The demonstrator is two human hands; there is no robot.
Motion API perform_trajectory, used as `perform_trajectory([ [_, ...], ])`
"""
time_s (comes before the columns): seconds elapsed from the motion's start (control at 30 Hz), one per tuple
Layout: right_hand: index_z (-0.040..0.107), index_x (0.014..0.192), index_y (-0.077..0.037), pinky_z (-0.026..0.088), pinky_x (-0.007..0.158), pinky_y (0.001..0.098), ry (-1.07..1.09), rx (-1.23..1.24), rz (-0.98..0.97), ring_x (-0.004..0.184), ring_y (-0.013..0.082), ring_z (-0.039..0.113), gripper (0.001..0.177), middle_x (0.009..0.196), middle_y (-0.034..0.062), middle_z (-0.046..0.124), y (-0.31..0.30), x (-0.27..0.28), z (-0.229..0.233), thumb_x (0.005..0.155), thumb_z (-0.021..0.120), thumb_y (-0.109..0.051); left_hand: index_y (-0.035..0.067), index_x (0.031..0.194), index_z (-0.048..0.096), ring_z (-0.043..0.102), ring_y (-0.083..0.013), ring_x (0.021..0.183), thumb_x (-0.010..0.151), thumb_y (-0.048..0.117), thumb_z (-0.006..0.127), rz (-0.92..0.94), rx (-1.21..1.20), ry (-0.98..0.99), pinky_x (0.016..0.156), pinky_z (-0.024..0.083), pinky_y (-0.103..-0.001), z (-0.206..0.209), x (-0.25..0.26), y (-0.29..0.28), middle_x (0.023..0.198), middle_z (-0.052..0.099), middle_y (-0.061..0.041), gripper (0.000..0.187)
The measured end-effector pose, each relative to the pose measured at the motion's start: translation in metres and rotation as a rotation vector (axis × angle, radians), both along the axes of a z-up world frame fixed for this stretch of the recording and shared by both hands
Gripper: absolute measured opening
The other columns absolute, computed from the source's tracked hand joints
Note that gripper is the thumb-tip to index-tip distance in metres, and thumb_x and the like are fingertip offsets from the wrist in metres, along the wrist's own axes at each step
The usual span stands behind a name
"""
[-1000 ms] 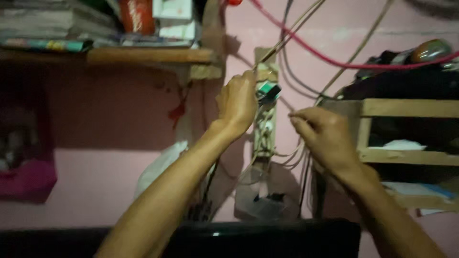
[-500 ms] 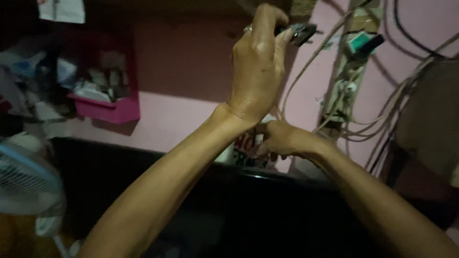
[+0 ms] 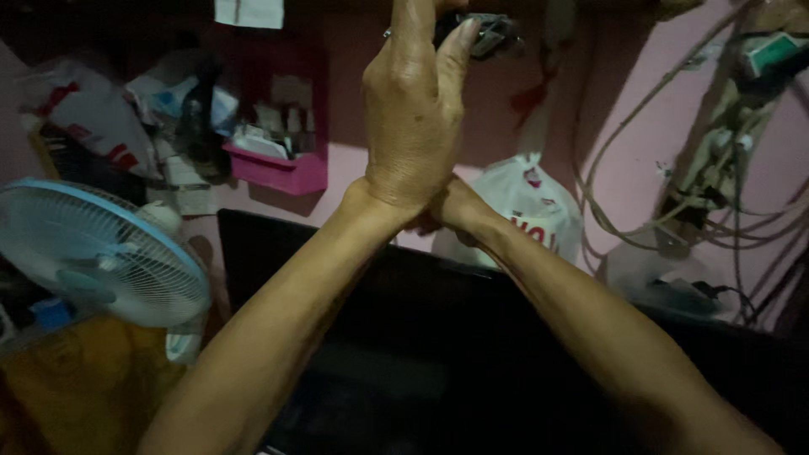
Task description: The person plugs a ring light into a wall socket and adjusts its position on a table. They then plug in a fan and adjust its angle. Finally, they turn on the ring light and move a water bottle on the table.
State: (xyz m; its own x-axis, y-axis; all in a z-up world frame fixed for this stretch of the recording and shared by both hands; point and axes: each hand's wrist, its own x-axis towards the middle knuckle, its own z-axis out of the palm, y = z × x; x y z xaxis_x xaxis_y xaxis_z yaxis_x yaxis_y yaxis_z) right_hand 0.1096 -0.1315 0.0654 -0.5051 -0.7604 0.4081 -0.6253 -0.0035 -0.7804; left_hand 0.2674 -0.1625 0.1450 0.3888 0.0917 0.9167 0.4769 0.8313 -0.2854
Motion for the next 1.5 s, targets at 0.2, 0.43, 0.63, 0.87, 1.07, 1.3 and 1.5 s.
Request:
perform_trajectory([
  [0.2, 0.071, 0.106, 0.002, 0.059, 0.067, 0.0399, -0.238, -0.47, 0.083, 0.084, 0.0283, 0.07, 0.024, 0.094, 0.0161, 0.074, -0.006, 0.003, 0.034, 0.094, 0.062, -0.017, 0.008, 0.136, 0.052, 0.074, -0.0132, 0.068, 0.114, 0.019, 0.057, -0.077, 0.037, -0.174, 0.06, 0.06, -0.026, 0.005, 0.015, -0.001, 0.093, 0.072, -0.006, 0.025],
  [0.43, 0.072, 0.106, 0.003, 0.06, 0.07, 0.0397, -0.322, -0.584, 0.044, 0.085, 0.0272, 0.071, 0.021, 0.095, 0.0159, 0.074, 0.066, -0.027, 0.064, 0.092, 0.065, -0.012, 0.006, 0.121, 0.055, 0.076, -0.0121, 0.06, 0.1, 0.014, 0.06, -0.506, 0.045, -0.403, 0.054, 0.059, -0.025, 0.026, -0.016, 0.065, 0.084, 0.072, -0.004, 0.023],
  [0.63, 0.072, 0.105, 0.003, 0.061, 0.072, 0.0395, -0.272, -0.523, -0.018, 0.085, 0.0262, 0.072, 0.019, 0.095, 0.0157, 0.074, 0.142, -0.041, 0.072, 0.09, 0.068, -0.008, 0.004, 0.111, 0.055, 0.074, -0.0144, 0.055, 0.098, 0.008, 0.062, -0.556, 0.039, -0.499, 0.044, 0.059, -0.027, 0.039, -0.076, 0.12, 0.075, 0.072, -0.009, 0.016],
  [0.87, 0.072, 0.104, 0.004, 0.062, 0.075, 0.0393, -0.159, -0.379, -0.088, 0.086, 0.025, 0.073, 0.018, 0.096, 0.0155, 0.075, 0.208, -0.028, 0.08, 0.088, 0.071, -0.004, 0.003, 0.105, 0.051, 0.071, -0.0351, 0.076, 0.09, 0.004, 0.068, -0.446, -0.031, -0.05, 0.066, 0.055, -0.045, 0.068, -0.153, 0.182, 0.084, 0.065, -0.02, 0.022],
  [1.07, 0.074, 0.102, 0.007, 0.062, 0.074, 0.0398, 0.106, -0.089, -0.374, 0.083, 0.0255, 0.073, 0.019, 0.094, 0.0181, 0.076, 0.266, -0.001, 0.103, 0.085, 0.075, -0.001, 0.001, 0.101, 0.055, 0.069, -0.0445, 0.073, 0.088, 0.006, 0.074, -0.384, 0.078, -0.184, 0.06, 0.05, -0.051, 0.099, -0.192, 0.197, 0.076, 0.066, -0.024, 0.023],
  [1.3, 0.075, 0.114, 0.002, 0.063, 0.071, 0.0338, 0.282, -0.279, -0.662, 0.081, 0.0206, 0.077, 0.027, 0.094, 0.0156, 0.08, 0.342, 0.021, 0.143, 0.093, 0.067, -0.012, -0.003, 0.098, 0.054, 0.068, -0.0477, 0.077, 0.092, 0.008, 0.068, -0.302, 0.065, -0.377, 0.062, 0.05, -0.054, 0.095, -0.203, 0.213, 0.079, 0.067, -0.027, 0.018],
  [1.5, 0.072, 0.119, 0.0, 0.061, 0.07, 0.0322, 0.452, -0.373, -0.869, 0.08, 0.0199, 0.077, 0.028, 0.094, 0.014, 0.079, 0.376, 0.009, 0.151, 0.094, 0.062, -0.01, -0.002, 0.098, 0.059, 0.07, -0.0472, 0.084, 0.093, 0.001, 0.058, -0.15, 0.145, -0.404, 0.071, 0.054, -0.055, 0.107, -0.235, 0.213, 0.086, 0.069, -0.029, 0.006],
])
